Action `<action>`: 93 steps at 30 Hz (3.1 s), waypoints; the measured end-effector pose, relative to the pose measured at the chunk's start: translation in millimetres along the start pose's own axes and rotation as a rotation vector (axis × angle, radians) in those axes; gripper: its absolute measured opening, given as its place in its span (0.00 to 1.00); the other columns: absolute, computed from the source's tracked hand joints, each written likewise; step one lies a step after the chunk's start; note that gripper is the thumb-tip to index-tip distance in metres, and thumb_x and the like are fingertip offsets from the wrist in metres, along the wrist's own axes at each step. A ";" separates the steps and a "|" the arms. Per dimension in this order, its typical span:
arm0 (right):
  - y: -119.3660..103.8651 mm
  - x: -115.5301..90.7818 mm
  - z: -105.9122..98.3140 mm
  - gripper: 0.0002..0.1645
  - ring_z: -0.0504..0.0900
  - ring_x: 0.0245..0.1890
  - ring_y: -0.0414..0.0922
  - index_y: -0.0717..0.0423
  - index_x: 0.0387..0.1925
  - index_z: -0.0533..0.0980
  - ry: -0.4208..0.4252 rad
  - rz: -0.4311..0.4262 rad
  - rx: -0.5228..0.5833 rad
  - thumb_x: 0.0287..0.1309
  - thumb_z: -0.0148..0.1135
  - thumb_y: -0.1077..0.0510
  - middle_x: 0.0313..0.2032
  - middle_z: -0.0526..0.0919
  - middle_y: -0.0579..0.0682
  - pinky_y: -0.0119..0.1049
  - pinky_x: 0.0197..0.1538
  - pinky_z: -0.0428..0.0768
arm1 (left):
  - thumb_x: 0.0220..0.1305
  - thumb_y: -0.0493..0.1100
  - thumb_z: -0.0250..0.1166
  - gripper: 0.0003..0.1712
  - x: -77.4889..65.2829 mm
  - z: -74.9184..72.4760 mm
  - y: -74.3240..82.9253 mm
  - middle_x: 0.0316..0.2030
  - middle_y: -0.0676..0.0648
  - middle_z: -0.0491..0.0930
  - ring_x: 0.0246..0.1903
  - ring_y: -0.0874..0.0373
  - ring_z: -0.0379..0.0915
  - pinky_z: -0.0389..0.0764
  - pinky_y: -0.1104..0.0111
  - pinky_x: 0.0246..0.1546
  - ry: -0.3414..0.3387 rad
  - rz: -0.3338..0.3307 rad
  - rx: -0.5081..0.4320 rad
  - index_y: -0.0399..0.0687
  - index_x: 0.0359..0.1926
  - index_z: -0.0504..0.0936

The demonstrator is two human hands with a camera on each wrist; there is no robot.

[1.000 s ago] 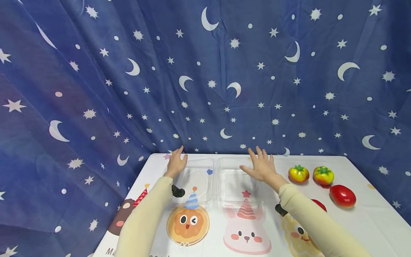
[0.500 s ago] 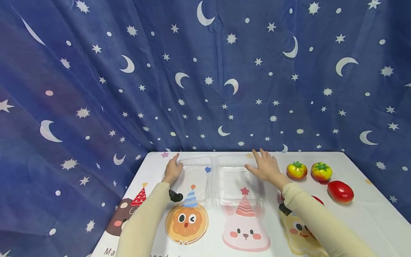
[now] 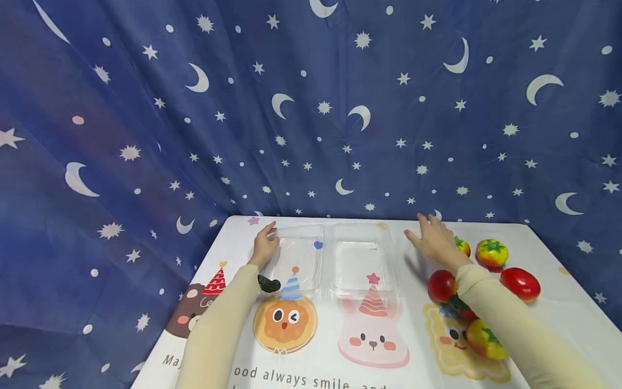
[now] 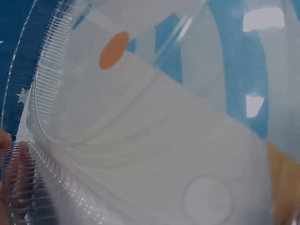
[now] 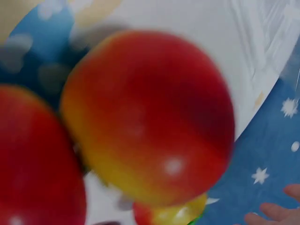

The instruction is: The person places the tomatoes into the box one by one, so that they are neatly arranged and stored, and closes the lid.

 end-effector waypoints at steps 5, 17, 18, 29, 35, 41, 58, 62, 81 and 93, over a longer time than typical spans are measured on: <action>37.6 -1.8 -12.1 0.43 0.60 0.59 0.77 0.76 0.69 0.52 -0.011 0.109 0.012 0.70 0.45 0.44 0.63 0.55 0.81 0.73 0.58 0.62 | 0.61 0.26 0.54 0.33 9.4 3.1 -5.5 0.59 0.33 0.75 0.55 0.39 0.76 0.74 0.56 0.57 -0.011 -0.017 -0.063 0.37 0.69 0.68; 90.3 -14.8 2.1 0.40 0.60 0.56 0.78 0.84 0.67 0.46 -0.165 0.283 0.101 0.67 0.41 0.56 0.57 0.54 0.86 0.72 0.60 0.61 | 0.62 0.27 0.55 0.32 4.9 0.5 -12.4 0.58 0.31 0.75 0.57 0.38 0.74 0.73 0.54 0.59 -0.010 -0.021 -0.122 0.34 0.68 0.68; 90.8 -16.2 5.7 0.39 0.61 0.56 0.78 0.83 0.67 0.47 -0.178 0.285 0.109 0.67 0.41 0.56 0.57 0.54 0.85 0.72 0.59 0.61 | 0.62 0.28 0.55 0.32 2.7 0.4 -16.3 0.59 0.31 0.75 0.57 0.38 0.74 0.73 0.54 0.59 -0.012 -0.026 -0.121 0.34 0.69 0.68; 108.4 -27.5 8.6 0.35 0.61 0.60 0.73 0.79 0.66 0.54 -0.122 0.374 0.240 0.67 0.47 0.58 0.61 0.59 0.80 0.67 0.63 0.62 | 0.65 0.29 0.58 0.28 -2.5 2.9 -29.9 0.56 0.32 0.78 0.56 0.40 0.75 0.75 0.57 0.56 -0.021 -0.015 -0.175 0.35 0.67 0.70; 110.5 -27.4 -2.5 0.36 0.66 0.54 0.70 0.81 0.62 0.57 -0.059 0.394 0.263 0.65 0.54 0.56 0.58 0.64 0.79 0.63 0.62 0.66 | 0.67 0.32 0.59 0.28 1.0 1.7 -27.7 0.57 0.34 0.78 0.55 0.41 0.75 0.77 0.60 0.53 -0.022 -0.015 -0.170 0.37 0.68 0.70; 110.7 -33.5 2.3 0.44 0.64 0.56 0.70 0.83 0.64 0.55 -0.097 0.466 0.356 0.63 0.60 0.52 0.58 0.62 0.79 0.62 0.62 0.67 | 0.68 0.33 0.59 0.27 0.9 1.1 -30.8 0.58 0.35 0.77 0.55 0.42 0.75 0.77 0.69 0.48 -0.018 -0.042 -0.183 0.38 0.68 0.71; 105.6 -22.0 7.4 0.39 0.71 0.48 0.62 0.77 0.64 0.59 -0.095 0.418 0.472 0.64 0.59 0.53 0.55 0.66 0.74 0.45 0.51 0.81 | 0.68 0.32 0.56 0.25 -1.8 5.4 -26.7 0.61 0.35 0.74 0.60 0.41 0.71 0.73 0.59 0.56 -0.048 -0.022 -0.251 0.34 0.66 0.72; 92.3 -13.1 -0.2 0.39 0.72 0.51 0.64 0.77 0.65 0.59 -0.057 0.369 0.489 0.65 0.59 0.54 0.56 0.65 0.75 0.47 0.53 0.80 | 0.69 0.32 0.56 0.25 -5.3 2.8 -22.8 0.62 0.34 0.74 0.61 0.40 0.70 0.73 0.59 0.56 -0.063 -0.024 -0.253 0.34 0.66 0.71; -19.4 15.7 -31.5 0.36 0.74 0.56 0.66 0.75 0.67 0.61 0.094 0.116 0.542 0.63 0.62 0.60 0.60 0.70 0.74 0.53 0.57 0.76 | 0.68 0.32 0.57 0.24 -5.0 3.5 -27.5 0.60 0.37 0.77 0.56 0.44 0.75 0.75 0.71 0.44 -0.013 -0.069 -0.217 0.36 0.64 0.74; -81.6 28.3 -10.9 0.33 0.76 0.54 0.63 0.69 0.63 0.69 0.046 -0.011 0.583 0.58 0.68 0.61 0.56 0.75 0.70 0.51 0.55 0.79 | 0.68 0.33 0.56 0.25 -4.1 3.9 -29.5 0.61 0.38 0.76 0.57 0.44 0.74 0.74 0.73 0.42 -0.034 -0.077 -0.240 0.37 0.66 0.73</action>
Point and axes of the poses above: each hand's wrist, its own x-axis towards the middle knuckle, its own z-axis out of the palm, y = z × x, the point moved 10 cm from there along x, towards the middle knuckle
